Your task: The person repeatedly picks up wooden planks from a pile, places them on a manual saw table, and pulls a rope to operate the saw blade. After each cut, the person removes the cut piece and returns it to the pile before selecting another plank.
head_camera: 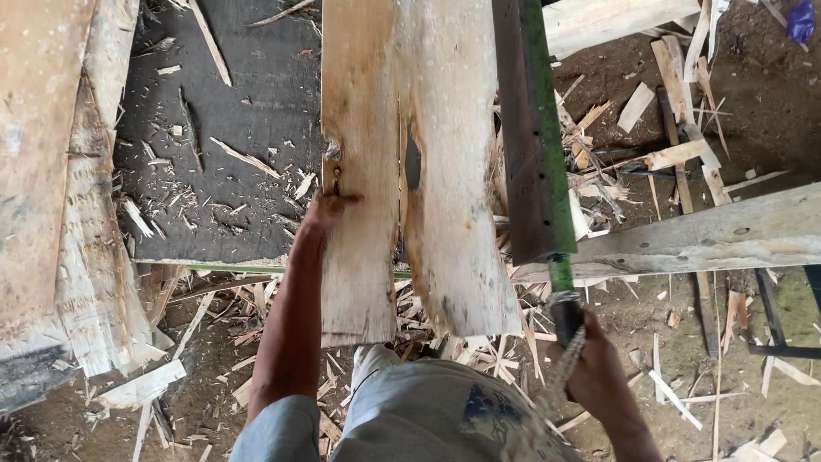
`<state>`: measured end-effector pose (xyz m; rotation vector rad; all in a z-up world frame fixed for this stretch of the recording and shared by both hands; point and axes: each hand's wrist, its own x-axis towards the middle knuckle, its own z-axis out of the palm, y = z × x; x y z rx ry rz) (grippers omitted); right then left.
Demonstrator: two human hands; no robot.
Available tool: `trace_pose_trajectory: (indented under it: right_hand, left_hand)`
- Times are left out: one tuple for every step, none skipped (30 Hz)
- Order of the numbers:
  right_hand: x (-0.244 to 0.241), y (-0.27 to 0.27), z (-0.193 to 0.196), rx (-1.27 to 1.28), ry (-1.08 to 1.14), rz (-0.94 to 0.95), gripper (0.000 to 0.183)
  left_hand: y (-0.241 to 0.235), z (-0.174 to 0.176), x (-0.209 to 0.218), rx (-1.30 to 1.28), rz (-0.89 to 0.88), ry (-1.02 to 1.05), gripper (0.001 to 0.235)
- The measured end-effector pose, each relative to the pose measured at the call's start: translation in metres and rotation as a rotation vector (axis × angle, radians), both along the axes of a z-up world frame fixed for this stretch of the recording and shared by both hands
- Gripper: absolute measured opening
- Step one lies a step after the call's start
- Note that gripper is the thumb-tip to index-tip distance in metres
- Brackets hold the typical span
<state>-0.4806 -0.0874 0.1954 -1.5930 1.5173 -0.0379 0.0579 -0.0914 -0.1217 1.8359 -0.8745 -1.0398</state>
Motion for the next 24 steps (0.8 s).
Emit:
trace_pose_trajectory:
  right_hand:
    - [-0.005,-0.003,0.009,-0.097,-0.037,0.105,0.056]
    - [-0.001,-0.001,0.01,-0.093,-0.036,0.096,0.056]
    - [0.002,0.0,0.01,-0.041,-0.013,0.049,0.054]
    - [0.004,0.0,0.01,0.008,0.011,0.004,0.052]
    - [0.0,0.003,-0.014,0.01,0.013,-0.001,0.052]
    - [-0.002,0.004,-0.04,-0.007,0.062,-0.003,0.056]
    - [-0.004,0.005,-0.065,-0.024,0.111,-0.005,0.059]
    - [-0.003,0.007,-0.077,-0.025,0.106,-0.004,0.059]
    - [-0.001,0.008,-0.09,0.003,0.111,-0.028,0.062]
    - [-0.001,0.01,-0.103,0.032,0.117,-0.054,0.065]
    - [-0.003,0.008,-0.097,0.031,0.114,-0.056,0.065]
    - [-0.004,0.008,-0.093,0.057,0.074,-0.066,0.064]
    - [-0.006,0.007,-0.089,0.082,0.035,-0.077,0.064]
    - [-0.001,0.008,-0.07,0.091,0.036,-0.084,0.064]
    - [0.004,0.009,-0.052,0.08,0.052,-0.09,0.057]
    - [0.011,0.007,-0.033,0.065,0.067,-0.091,0.049]
    - [0.006,0.008,-0.032,0.071,0.068,-0.094,0.049]
    - [0.002,0.008,-0.031,-0.051,0.031,-0.051,0.052]
    - [-0.002,0.009,-0.03,-0.174,-0.008,-0.009,0.055]
    - [-0.013,0.012,-0.077,-0.173,-0.004,-0.006,0.055]
    - [-0.024,0.016,-0.125,-0.201,-0.061,-0.01,0.041]
    - [-0.04,0.016,-0.17,-0.235,-0.113,-0.008,0.028]
    - [-0.031,0.006,-0.203,-0.24,-0.105,0.002,0.028]
    - [-0.024,0.005,-0.235,-0.177,-0.069,0.004,0.034]
  left_hand:
    - [-0.012,-0.008,0.009,0.037,-0.059,-0.105,0.028]
    - [-0.019,-0.004,0.016,0.041,-0.067,-0.105,0.028]
    - [-0.026,-0.001,0.023,0.068,0.005,-0.024,0.023]
    - [-0.034,0.003,0.029,0.092,0.081,0.059,0.019]
    - [-0.037,-0.005,0.032,0.094,0.076,0.061,0.019]
    - [-0.039,-0.011,0.038,0.031,0.033,0.01,0.023]
    - [-0.04,-0.017,0.044,-0.031,-0.01,-0.042,0.029]
    - [-0.038,0.007,0.037,-0.033,-0.009,-0.047,0.029]
    - [-0.035,0.032,0.03,0.018,0.049,0.015,0.02]
    - [-0.033,0.056,0.02,0.07,0.104,0.079,0.015]
    - [-0.035,0.05,0.024,0.069,0.103,0.077,0.015]
    - [-0.036,0.043,0.028,0.055,0.061,0.066,0.016]
    - [-0.037,0.036,0.032,0.043,0.02,0.056,0.018]
    - [-0.036,0.035,0.031,0.052,0.013,0.057,0.018]
    - [-0.036,0.034,0.031,0.081,0.041,0.037,0.015]
    - [-0.038,0.034,0.032,0.106,0.073,0.016,0.017]
    - [-0.038,0.012,0.039,0.112,0.07,0.017,0.017]
    - [-0.036,-0.01,0.047,0.024,0.052,0.097,0.014]
    - [-0.033,-0.033,0.055,-0.064,0.034,0.178,0.017]
    - [-0.036,-0.04,0.058,-0.064,0.037,0.182,0.017]
    - [-0.037,-0.048,0.062,-0.083,-0.034,0.079,0.028]
    - [-0.039,-0.058,0.06,-0.109,-0.099,-0.019,0.04]
    - [-0.039,-0.046,0.055,-0.115,-0.09,-0.01,0.04]
    - [-0.031,-0.036,0.048,-0.004,-0.028,0.034,0.039]
